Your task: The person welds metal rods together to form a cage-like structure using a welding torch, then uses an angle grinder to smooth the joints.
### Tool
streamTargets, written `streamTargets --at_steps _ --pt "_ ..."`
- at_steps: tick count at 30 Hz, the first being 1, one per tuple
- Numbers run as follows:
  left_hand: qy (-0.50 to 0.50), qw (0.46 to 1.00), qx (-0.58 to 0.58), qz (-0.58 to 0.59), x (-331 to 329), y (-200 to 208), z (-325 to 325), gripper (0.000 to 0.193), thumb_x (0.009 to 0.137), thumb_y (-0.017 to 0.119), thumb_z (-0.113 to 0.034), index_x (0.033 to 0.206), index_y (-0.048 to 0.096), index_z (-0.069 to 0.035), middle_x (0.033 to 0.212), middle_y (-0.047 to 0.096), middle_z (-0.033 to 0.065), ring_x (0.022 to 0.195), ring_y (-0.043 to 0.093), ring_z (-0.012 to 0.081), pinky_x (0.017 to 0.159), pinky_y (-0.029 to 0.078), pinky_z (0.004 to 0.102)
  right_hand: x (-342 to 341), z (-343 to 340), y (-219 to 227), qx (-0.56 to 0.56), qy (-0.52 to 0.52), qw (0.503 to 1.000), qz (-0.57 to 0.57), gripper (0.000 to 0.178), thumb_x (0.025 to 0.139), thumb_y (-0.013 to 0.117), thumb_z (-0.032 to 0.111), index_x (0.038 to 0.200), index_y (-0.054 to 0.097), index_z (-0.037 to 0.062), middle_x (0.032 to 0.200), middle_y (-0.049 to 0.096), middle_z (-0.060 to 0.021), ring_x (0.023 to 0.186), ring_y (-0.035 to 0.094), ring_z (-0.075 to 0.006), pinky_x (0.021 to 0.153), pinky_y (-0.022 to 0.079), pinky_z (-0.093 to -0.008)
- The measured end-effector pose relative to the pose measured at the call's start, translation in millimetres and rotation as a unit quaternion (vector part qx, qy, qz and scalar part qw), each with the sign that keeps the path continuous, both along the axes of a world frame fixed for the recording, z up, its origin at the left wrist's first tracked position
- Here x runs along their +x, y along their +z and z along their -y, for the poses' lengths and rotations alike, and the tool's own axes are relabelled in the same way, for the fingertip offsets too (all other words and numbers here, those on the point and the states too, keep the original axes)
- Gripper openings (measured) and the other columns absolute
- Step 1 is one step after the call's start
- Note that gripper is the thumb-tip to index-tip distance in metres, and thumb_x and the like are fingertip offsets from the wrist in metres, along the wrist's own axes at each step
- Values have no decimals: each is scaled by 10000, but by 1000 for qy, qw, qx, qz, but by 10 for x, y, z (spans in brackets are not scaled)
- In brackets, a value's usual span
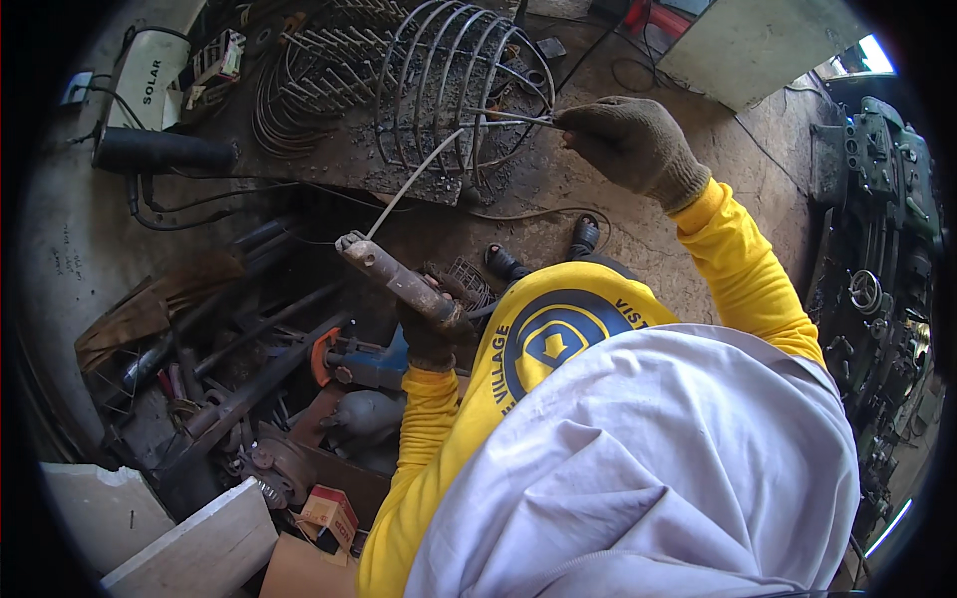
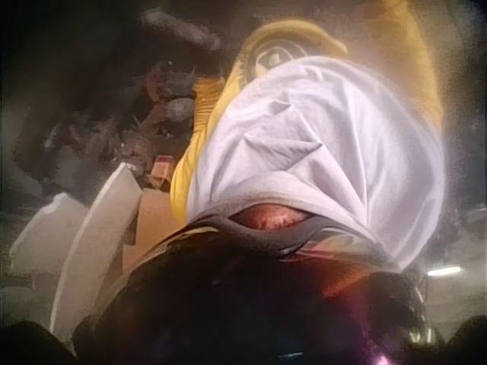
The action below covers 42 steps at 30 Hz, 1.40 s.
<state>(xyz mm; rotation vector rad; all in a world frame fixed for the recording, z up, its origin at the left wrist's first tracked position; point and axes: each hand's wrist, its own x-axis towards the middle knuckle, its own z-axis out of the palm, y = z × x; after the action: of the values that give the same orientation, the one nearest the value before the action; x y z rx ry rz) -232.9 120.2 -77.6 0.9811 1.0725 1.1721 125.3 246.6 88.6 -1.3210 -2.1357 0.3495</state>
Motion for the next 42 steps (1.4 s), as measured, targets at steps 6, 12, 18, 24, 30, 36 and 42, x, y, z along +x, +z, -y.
streamTargets --at_steps 6,12,18,24,30,36,42 --pt "-12 1000 12 -13 48 131 -26 216 867 669 -59 1049 558 -31 968 582 23 845 608 146 766 549 326 7 -3 13 -6 14 1000 -2 231 837 736 125 1057 741 54 901 730 -149 795 712 -313 700 575 -359" --pt "15 977 111 -180 -22 -49 -35 232 834 692 -131 993 559 -25 908 589 61 776 615 204 693 526 355 2 -7 4 -11 7 1000 -6 222 839 735 143 1049 745 72 902 729 -139 801 711 -306 705 575 -357" --pt "-9 898 250 -363 49 61 -124 192 816 660 -180 906 549 -51 759 562 73 644 584 266 585 460 399 14 -18 -4 -8 0 1000 -2 209 851 716 197 1040 750 113 899 726 -115 800 705 -298 706 572 -367" --pt "-7 952 154 -266 107 137 -127 187 841 647 -213 870 536 -66 730 547 64 606 560 275 566 446 410 1 -25 3 -18 2 1000 -4 216 852 715 200 1046 746 110 893 726 -113 791 705 -296 689 569 -366" --pt "-25 958 87 -271 10 -9 -110 196 851 657 -217 905 548 -63 753 569 56 652 578 246 600 462 383 -4 -34 16 -11 3 1000 0 222 848 722 198 1048 745 106 899 727 -113 787 705 -294 685 571 -362" --pt "29 966 107 -234 64 -37 -84 285 816 716 -282 916 567 -61 772 591 55 694 604 228 637 488 369 14 -44 -13 -17 -2 1000 -1 217 851 717 197 1046 749 107 904 727 -117 789 705 -296 685 571 -362" --pt "-20 973 90 -213 257 448 -238 329 799 742 -339 924 599 -70 759 613 36 675 621 221 634 496 375 19 -67 -11 -24 1 1000 5 212 854 721 206 1036 751 102 896 727 -117 786 706 -293 690 572 -361"
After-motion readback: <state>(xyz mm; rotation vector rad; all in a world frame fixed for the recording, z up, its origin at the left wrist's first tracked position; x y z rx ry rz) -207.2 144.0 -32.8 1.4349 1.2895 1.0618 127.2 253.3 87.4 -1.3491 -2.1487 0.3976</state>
